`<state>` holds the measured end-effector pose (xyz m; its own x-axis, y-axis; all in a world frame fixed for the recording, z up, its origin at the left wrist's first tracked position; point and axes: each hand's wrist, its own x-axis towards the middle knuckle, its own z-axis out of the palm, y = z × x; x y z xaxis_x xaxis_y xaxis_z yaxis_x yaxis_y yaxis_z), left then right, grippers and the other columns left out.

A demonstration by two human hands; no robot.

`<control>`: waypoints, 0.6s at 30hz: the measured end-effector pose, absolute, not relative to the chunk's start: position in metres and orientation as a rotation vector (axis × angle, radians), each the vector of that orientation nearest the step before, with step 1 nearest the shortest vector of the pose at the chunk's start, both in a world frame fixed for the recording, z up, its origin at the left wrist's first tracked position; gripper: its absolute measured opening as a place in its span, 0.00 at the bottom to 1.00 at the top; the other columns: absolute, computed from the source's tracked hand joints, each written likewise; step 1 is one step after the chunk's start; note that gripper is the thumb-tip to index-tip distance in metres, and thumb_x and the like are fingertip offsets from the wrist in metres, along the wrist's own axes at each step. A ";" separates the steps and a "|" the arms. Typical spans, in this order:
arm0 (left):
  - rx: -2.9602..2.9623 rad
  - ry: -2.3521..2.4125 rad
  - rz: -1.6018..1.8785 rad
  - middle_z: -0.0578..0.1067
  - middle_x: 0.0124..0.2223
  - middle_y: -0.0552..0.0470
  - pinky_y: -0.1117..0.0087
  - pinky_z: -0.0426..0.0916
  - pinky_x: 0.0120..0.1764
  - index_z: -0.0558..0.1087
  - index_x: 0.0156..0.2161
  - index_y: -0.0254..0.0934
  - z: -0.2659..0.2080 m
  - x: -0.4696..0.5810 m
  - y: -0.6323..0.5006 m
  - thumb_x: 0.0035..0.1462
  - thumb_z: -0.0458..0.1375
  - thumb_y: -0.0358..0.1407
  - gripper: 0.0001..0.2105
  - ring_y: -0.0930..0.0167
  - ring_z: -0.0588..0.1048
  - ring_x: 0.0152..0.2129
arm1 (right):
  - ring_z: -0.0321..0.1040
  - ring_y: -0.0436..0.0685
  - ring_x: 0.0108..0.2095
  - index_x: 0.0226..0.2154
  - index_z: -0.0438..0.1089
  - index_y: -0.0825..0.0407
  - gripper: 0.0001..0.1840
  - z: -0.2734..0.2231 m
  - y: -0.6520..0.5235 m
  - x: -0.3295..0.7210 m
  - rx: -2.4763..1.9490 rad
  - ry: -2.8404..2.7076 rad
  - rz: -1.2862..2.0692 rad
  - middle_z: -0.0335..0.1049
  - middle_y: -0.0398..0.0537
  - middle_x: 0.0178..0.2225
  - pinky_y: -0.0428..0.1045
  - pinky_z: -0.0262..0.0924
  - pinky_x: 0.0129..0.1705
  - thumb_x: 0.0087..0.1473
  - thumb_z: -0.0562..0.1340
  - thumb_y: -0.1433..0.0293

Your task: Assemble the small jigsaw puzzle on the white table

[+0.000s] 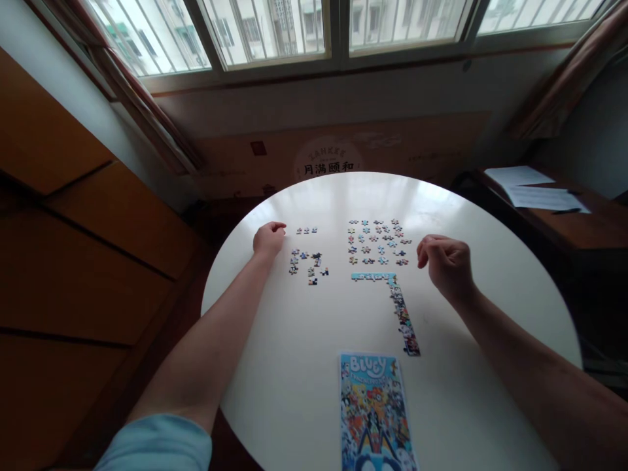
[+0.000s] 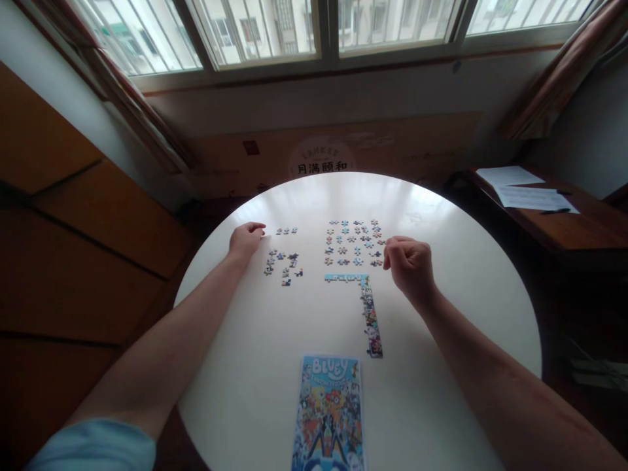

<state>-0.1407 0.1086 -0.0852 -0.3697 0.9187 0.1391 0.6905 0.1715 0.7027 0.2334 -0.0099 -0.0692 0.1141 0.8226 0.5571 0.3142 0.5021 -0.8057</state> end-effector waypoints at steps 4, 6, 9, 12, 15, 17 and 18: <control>1.477 2.190 1.010 0.83 0.41 0.46 0.67 0.70 0.37 0.80 0.46 0.37 -0.083 -0.140 0.121 0.58 0.55 0.37 0.15 0.67 0.78 0.31 | 0.71 0.55 0.29 0.17 0.73 0.50 0.26 -0.074 -0.009 0.234 -1.054 -1.560 0.336 0.72 0.47 0.23 0.53 0.63 0.37 0.64 0.55 0.65; 1.484 2.227 1.024 0.82 0.43 0.46 0.66 0.70 0.38 0.79 0.46 0.37 -0.083 -0.138 0.120 0.60 0.54 0.39 0.15 0.65 0.78 0.34 | 0.72 0.57 0.35 0.20 0.76 0.49 0.25 -0.075 -0.008 0.234 -1.037 -1.603 0.236 0.75 0.49 0.27 0.55 0.63 0.42 0.65 0.56 0.64; 1.568 2.260 1.033 0.82 0.44 0.45 0.65 0.69 0.41 0.79 0.45 0.38 -0.082 -0.136 0.112 0.62 0.53 0.39 0.14 0.62 0.78 0.39 | 0.71 0.59 0.40 0.20 0.76 0.48 0.24 -0.074 -0.008 0.235 -1.010 -1.638 0.121 0.76 0.49 0.32 0.57 0.62 0.45 0.66 0.58 0.63; 1.749 2.234 1.015 0.81 0.44 0.43 0.64 0.69 0.44 0.79 0.44 0.38 -0.077 -0.132 0.103 0.64 0.52 0.38 0.14 0.61 0.77 0.40 | 0.70 0.60 0.42 0.20 0.75 0.47 0.24 -0.072 -0.008 0.235 -0.997 -1.661 0.071 0.76 0.49 0.34 0.58 0.61 0.46 0.66 0.58 0.63; 1.979 2.140 0.953 0.80 0.46 0.42 0.64 0.68 0.46 0.80 0.42 0.37 -0.064 -0.129 0.094 0.64 0.53 0.37 0.13 0.61 0.77 0.40 | 0.69 0.60 0.42 0.21 0.75 0.47 0.22 -0.072 -0.008 0.236 -0.997 -1.691 0.032 0.76 0.49 0.35 0.58 0.61 0.46 0.66 0.58 0.64; 2.153 2.014 0.849 0.80 0.44 0.45 0.64 0.68 0.44 0.81 0.39 0.39 -0.054 -0.127 0.087 0.62 0.55 0.37 0.11 0.62 0.77 0.38 | 0.69 0.60 0.42 0.23 0.75 0.47 0.21 -0.072 -0.007 0.236 -1.001 -1.713 0.009 0.76 0.49 0.35 0.58 0.62 0.45 0.66 0.59 0.65; 2.258 1.929 0.765 0.80 0.43 0.46 0.65 0.68 0.42 0.81 0.38 0.40 -0.049 -0.126 0.083 0.62 0.56 0.38 0.11 0.63 0.77 0.37 | 0.69 0.60 0.41 0.23 0.76 0.47 0.20 -0.072 -0.007 0.236 -1.000 -1.724 -0.001 0.76 0.49 0.35 0.58 0.62 0.45 0.66 0.59 0.65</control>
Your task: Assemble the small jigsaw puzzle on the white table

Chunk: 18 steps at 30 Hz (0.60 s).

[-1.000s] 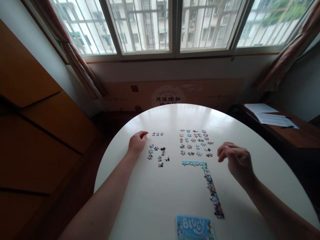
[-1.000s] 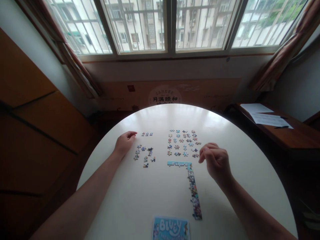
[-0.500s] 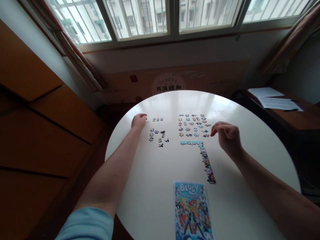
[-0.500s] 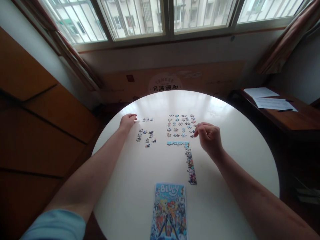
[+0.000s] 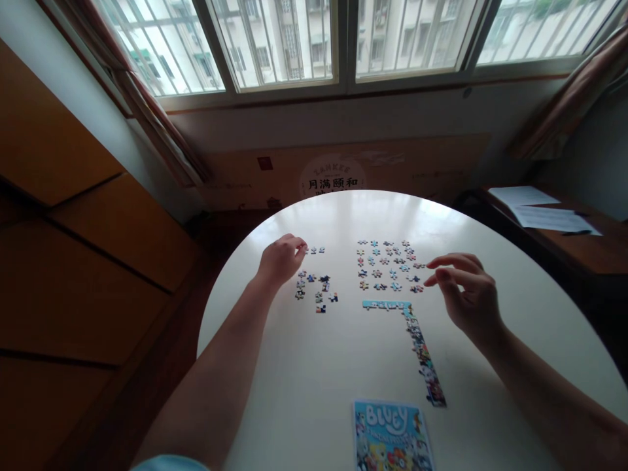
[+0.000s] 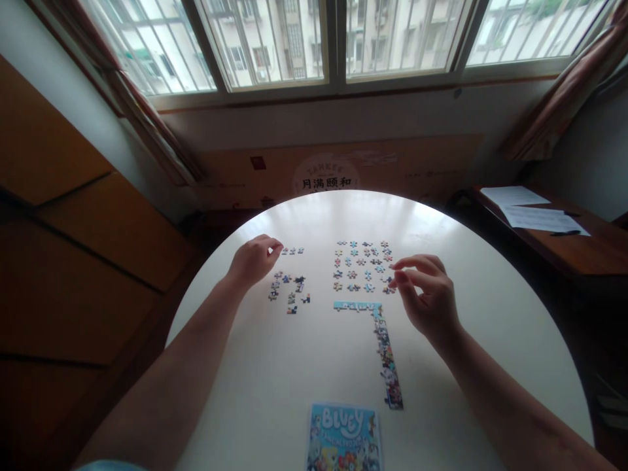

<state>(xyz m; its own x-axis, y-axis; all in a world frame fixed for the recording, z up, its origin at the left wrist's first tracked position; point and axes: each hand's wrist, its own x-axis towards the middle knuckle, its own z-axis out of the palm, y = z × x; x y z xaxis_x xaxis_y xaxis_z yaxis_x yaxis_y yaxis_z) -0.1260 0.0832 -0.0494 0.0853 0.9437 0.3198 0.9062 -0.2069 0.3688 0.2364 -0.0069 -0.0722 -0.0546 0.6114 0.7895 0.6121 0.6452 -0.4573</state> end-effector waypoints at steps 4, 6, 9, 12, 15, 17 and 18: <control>2.585 1.647 0.336 0.81 0.40 0.48 0.68 0.67 0.35 0.81 0.36 0.40 -0.031 -0.121 0.069 0.61 0.55 0.34 0.11 0.66 0.77 0.34 | 0.70 0.59 0.40 0.24 0.76 0.47 0.17 -0.073 -0.006 0.236 -0.956 -1.776 -0.020 0.76 0.48 0.33 0.57 0.63 0.42 0.65 0.61 0.66; 2.568 1.646 0.183 0.81 0.40 0.49 0.69 0.66 0.35 0.80 0.34 0.40 -0.023 -0.120 0.063 0.59 0.56 0.34 0.09 0.66 0.77 0.35 | 0.70 0.59 0.39 0.25 0.76 0.47 0.15 -0.073 -0.006 0.235 -0.927 -1.799 -0.014 0.76 0.47 0.33 0.56 0.64 0.42 0.64 0.62 0.67; 2.361 1.793 -0.129 0.81 0.36 0.49 0.68 0.64 0.31 0.78 0.32 0.39 -0.013 -0.124 0.058 0.59 0.58 0.42 0.10 0.65 0.76 0.31 | 0.71 0.57 0.38 0.26 0.76 0.47 0.13 -0.073 -0.007 0.235 -0.902 -1.828 0.017 0.76 0.46 0.32 0.54 0.65 0.40 0.63 0.63 0.69; 2.103 1.930 -0.433 0.80 0.34 0.46 0.66 0.62 0.28 0.77 0.29 0.38 -0.004 -0.130 0.053 0.58 0.58 0.49 0.16 0.64 0.75 0.26 | 0.71 0.56 0.36 0.27 0.76 0.48 0.12 -0.072 -0.008 0.234 -0.895 -1.857 0.049 0.75 0.45 0.31 0.53 0.65 0.38 0.63 0.63 0.70; 2.036 1.976 -0.491 0.80 0.34 0.44 0.66 0.63 0.28 0.77 0.29 0.37 0.001 -0.133 0.050 0.57 0.58 0.49 0.16 0.64 0.76 0.26 | 0.71 0.55 0.35 0.28 0.76 0.48 0.12 -0.071 -0.008 0.235 -0.890 -1.869 0.045 0.75 0.45 0.31 0.52 0.65 0.37 0.63 0.63 0.71; 2.029 1.970 -0.504 0.80 0.34 0.45 0.66 0.63 0.28 0.77 0.30 0.38 0.002 -0.133 0.049 0.55 0.59 0.48 0.15 0.63 0.76 0.27 | 0.70 0.55 0.35 0.28 0.76 0.48 0.12 -0.070 -0.008 0.235 -0.891 -1.859 0.035 0.75 0.45 0.31 0.52 0.65 0.37 0.63 0.63 0.71; 2.027 1.960 -0.518 0.80 0.35 0.45 0.66 0.63 0.28 0.77 0.30 0.38 0.002 -0.133 0.049 0.53 0.60 0.48 0.14 0.63 0.76 0.27 | 0.70 0.55 0.35 0.28 0.76 0.48 0.12 -0.070 -0.008 0.235 -0.889 -1.855 0.031 0.75 0.46 0.31 0.52 0.65 0.37 0.63 0.63 0.71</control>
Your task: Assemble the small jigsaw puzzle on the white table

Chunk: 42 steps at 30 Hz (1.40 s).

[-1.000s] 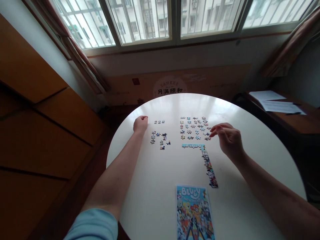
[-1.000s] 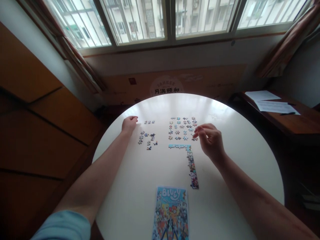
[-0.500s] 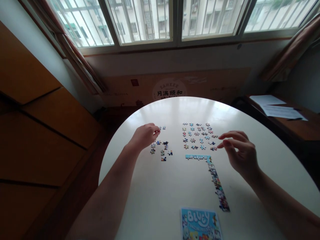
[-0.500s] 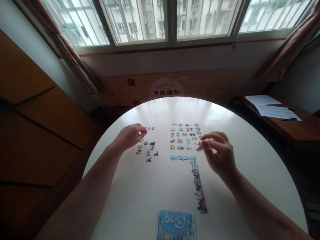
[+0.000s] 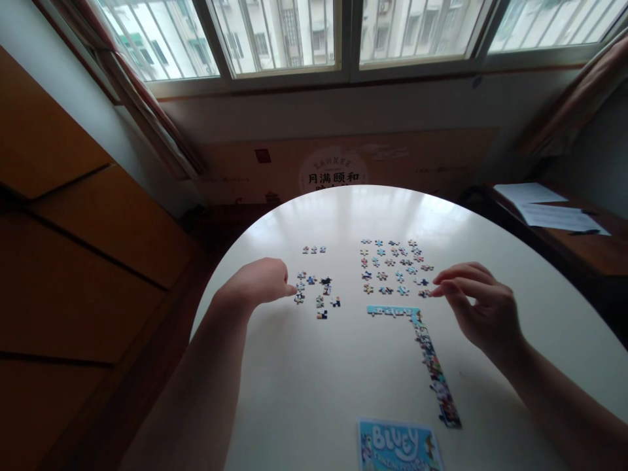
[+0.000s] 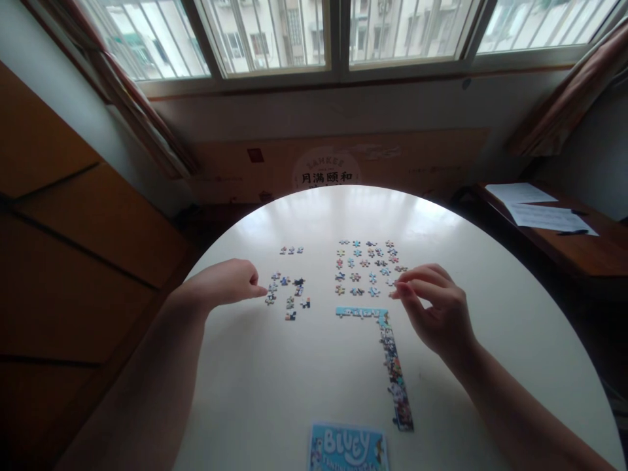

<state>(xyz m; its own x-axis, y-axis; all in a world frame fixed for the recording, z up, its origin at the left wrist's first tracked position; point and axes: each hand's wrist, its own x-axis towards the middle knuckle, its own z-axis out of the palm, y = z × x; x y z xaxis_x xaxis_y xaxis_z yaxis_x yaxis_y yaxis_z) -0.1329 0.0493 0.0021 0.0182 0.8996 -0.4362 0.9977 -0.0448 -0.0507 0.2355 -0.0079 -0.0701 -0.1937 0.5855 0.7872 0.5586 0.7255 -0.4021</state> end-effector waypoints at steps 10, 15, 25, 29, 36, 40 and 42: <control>1.895 1.868 -0.584 0.80 0.27 0.48 0.67 0.67 0.28 0.79 0.29 0.37 0.001 -0.136 0.051 0.42 0.60 0.32 0.07 0.64 0.77 0.24 | 0.70 0.55 0.35 0.29 0.76 0.49 0.07 -0.073 -0.008 0.238 -0.861 -1.912 0.058 0.75 0.46 0.31 0.53 0.65 0.37 0.61 0.67 0.70; 1.891 1.829 -0.540 0.81 0.27 0.47 0.67 0.66 0.28 0.78 0.27 0.36 0.002 -0.134 0.051 0.45 0.60 0.36 0.06 0.65 0.77 0.23 | 0.71 0.55 0.34 0.29 0.76 0.49 0.08 -0.071 -0.009 0.238 -0.859 -1.908 0.063 0.75 0.46 0.31 0.52 0.66 0.35 0.61 0.66 0.71; 1.821 1.854 -0.582 0.82 0.29 0.44 0.65 0.68 0.32 0.77 0.24 0.36 -0.002 -0.133 0.055 0.54 0.59 0.48 0.17 0.64 0.78 0.24 | 0.71 0.54 0.31 0.26 0.77 0.49 0.11 -0.069 -0.009 0.234 -0.905 -1.840 0.052 0.74 0.45 0.28 0.51 0.65 0.33 0.61 0.65 0.73; 1.837 1.817 -0.624 0.82 0.31 0.44 0.66 0.68 0.33 0.78 0.26 0.36 -0.001 -0.132 0.057 0.52 0.61 0.48 0.16 0.63 0.78 0.26 | 0.71 0.54 0.30 0.24 0.76 0.49 0.14 -0.068 -0.010 0.235 -0.952 -1.811 0.050 0.74 0.46 0.27 0.52 0.65 0.34 0.62 0.64 0.70; 1.901 1.820 -0.601 0.83 0.34 0.48 0.69 0.68 0.34 0.82 0.40 0.42 0.001 -0.127 0.059 0.46 0.64 0.44 0.15 0.62 0.79 0.31 | 0.73 0.55 0.29 0.21 0.75 0.48 0.21 -0.067 -0.010 0.237 -1.059 -1.717 0.040 0.73 0.47 0.24 0.52 0.66 0.34 0.64 0.62 0.61; 1.919 1.772 -0.524 0.83 0.36 0.48 0.70 0.70 0.36 0.82 0.39 0.42 0.001 -0.120 0.055 0.45 0.64 0.40 0.13 0.63 0.79 0.33 | 0.73 0.55 0.29 0.20 0.73 0.48 0.24 -0.067 -0.011 0.236 -1.118 -1.692 0.017 0.72 0.47 0.23 0.53 0.66 0.34 0.65 0.60 0.56; 1.941 1.745 -0.508 0.83 0.36 0.48 0.71 0.70 0.36 0.82 0.37 0.42 -0.001 -0.119 0.055 0.44 0.64 0.39 0.13 0.63 0.79 0.34 | 0.72 0.55 0.29 0.20 0.73 0.48 0.25 -0.066 -0.013 0.235 -1.112 -1.686 0.017 0.72 0.46 0.22 0.53 0.66 0.34 0.65 0.60 0.55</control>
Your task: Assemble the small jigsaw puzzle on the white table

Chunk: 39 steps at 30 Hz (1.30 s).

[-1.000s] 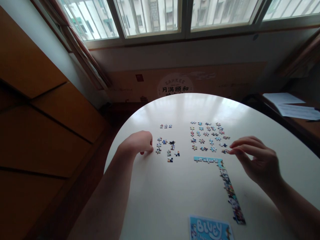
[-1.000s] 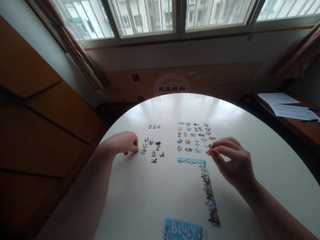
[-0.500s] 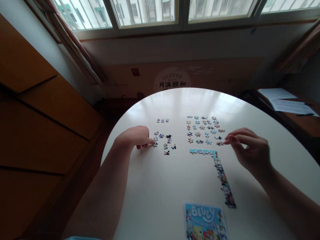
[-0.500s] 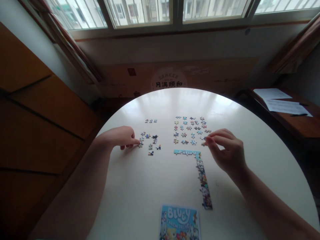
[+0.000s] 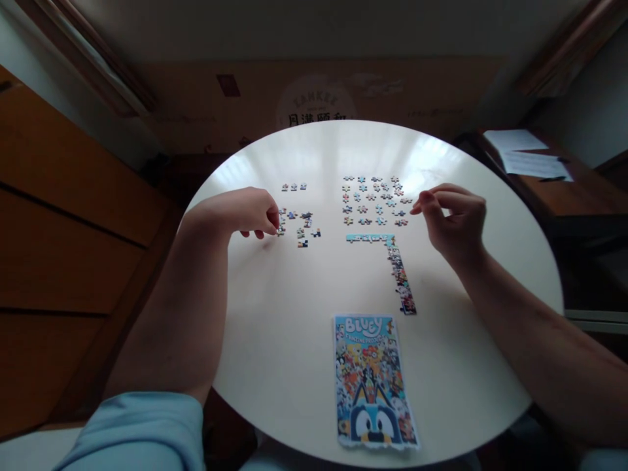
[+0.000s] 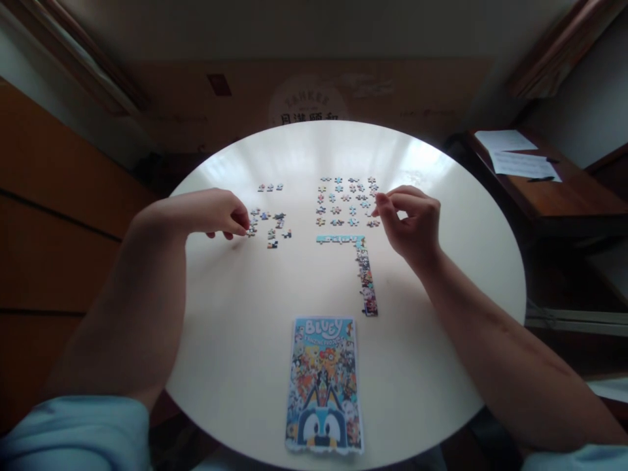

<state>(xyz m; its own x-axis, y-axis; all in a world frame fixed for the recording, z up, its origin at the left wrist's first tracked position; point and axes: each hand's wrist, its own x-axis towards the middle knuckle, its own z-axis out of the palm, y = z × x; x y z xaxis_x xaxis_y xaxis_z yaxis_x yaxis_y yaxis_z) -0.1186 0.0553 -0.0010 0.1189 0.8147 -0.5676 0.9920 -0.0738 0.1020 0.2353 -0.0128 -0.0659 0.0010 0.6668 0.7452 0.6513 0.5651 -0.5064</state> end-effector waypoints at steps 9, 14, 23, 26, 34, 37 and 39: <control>1.963 1.675 -0.558 0.83 0.35 0.50 0.69 0.71 0.37 0.82 0.34 0.42 -0.013 -0.121 0.063 0.40 0.65 0.36 0.11 0.63 0.80 0.34 | 0.72 0.55 0.29 0.21 0.73 0.48 0.25 -0.066 -0.014 0.235 -1.115 -1.692 0.006 0.72 0.46 0.23 0.53 0.65 0.35 0.66 0.59 0.56; 1.989 1.685 -0.540 0.83 0.34 0.49 0.70 0.71 0.35 0.80 0.33 0.40 -0.012 -0.119 0.062 0.40 0.64 0.35 0.11 0.63 0.79 0.32 | 0.72 0.54 0.28 0.20 0.73 0.48 0.25 -0.065 -0.015 0.234 -1.107 -1.688 0.002 0.72 0.46 0.23 0.53 0.66 0.34 0.66 0.59 0.57; 2.008 1.687 -0.549 0.83 0.35 0.48 0.70 0.69 0.33 0.80 0.33 0.40 -0.005 -0.112 0.055 0.39 0.63 0.34 0.11 0.63 0.78 0.31 | 0.73 0.54 0.27 0.20 0.73 0.48 0.22 -0.062 -0.016 0.231 -1.043 -1.696 0.024 0.72 0.45 0.22 0.52 0.66 0.32 0.65 0.60 0.61; 2.010 1.691 -0.566 0.83 0.35 0.48 0.71 0.68 0.32 0.80 0.32 0.40 -0.006 -0.112 0.056 0.38 0.63 0.34 0.11 0.64 0.78 0.30 | 0.72 0.53 0.27 0.21 0.74 0.49 0.20 -0.061 -0.017 0.231 -1.001 -1.708 0.038 0.73 0.45 0.22 0.51 0.65 0.31 0.64 0.61 0.64; 2.022 1.726 -0.583 0.82 0.33 0.47 0.70 0.66 0.30 0.80 0.32 0.40 0.005 -0.114 0.050 0.40 0.62 0.35 0.10 0.65 0.76 0.28 | 0.73 0.53 0.27 0.21 0.74 0.48 0.21 -0.059 -0.019 0.231 -0.999 -1.711 0.047 0.73 0.45 0.23 0.51 0.66 0.31 0.64 0.61 0.63; 2.012 1.770 -0.559 0.82 0.33 0.48 0.70 0.65 0.31 0.80 0.33 0.40 0.009 -0.118 0.049 0.42 0.63 0.36 0.10 0.65 0.76 0.29 | 0.73 0.53 0.26 0.20 0.74 0.48 0.22 -0.058 -0.020 0.229 -1.012 -1.711 0.062 0.73 0.45 0.23 0.51 0.66 0.30 0.64 0.61 0.61; 2.028 1.779 -0.526 0.82 0.32 0.49 0.71 0.65 0.32 0.80 0.34 0.40 0.009 -0.121 0.049 0.45 0.63 0.37 0.09 0.65 0.77 0.29 | 0.73 0.53 0.26 0.20 0.74 0.48 0.22 -0.058 -0.022 0.227 -1.001 -1.715 0.083 0.74 0.45 0.23 0.51 0.66 0.30 0.65 0.61 0.61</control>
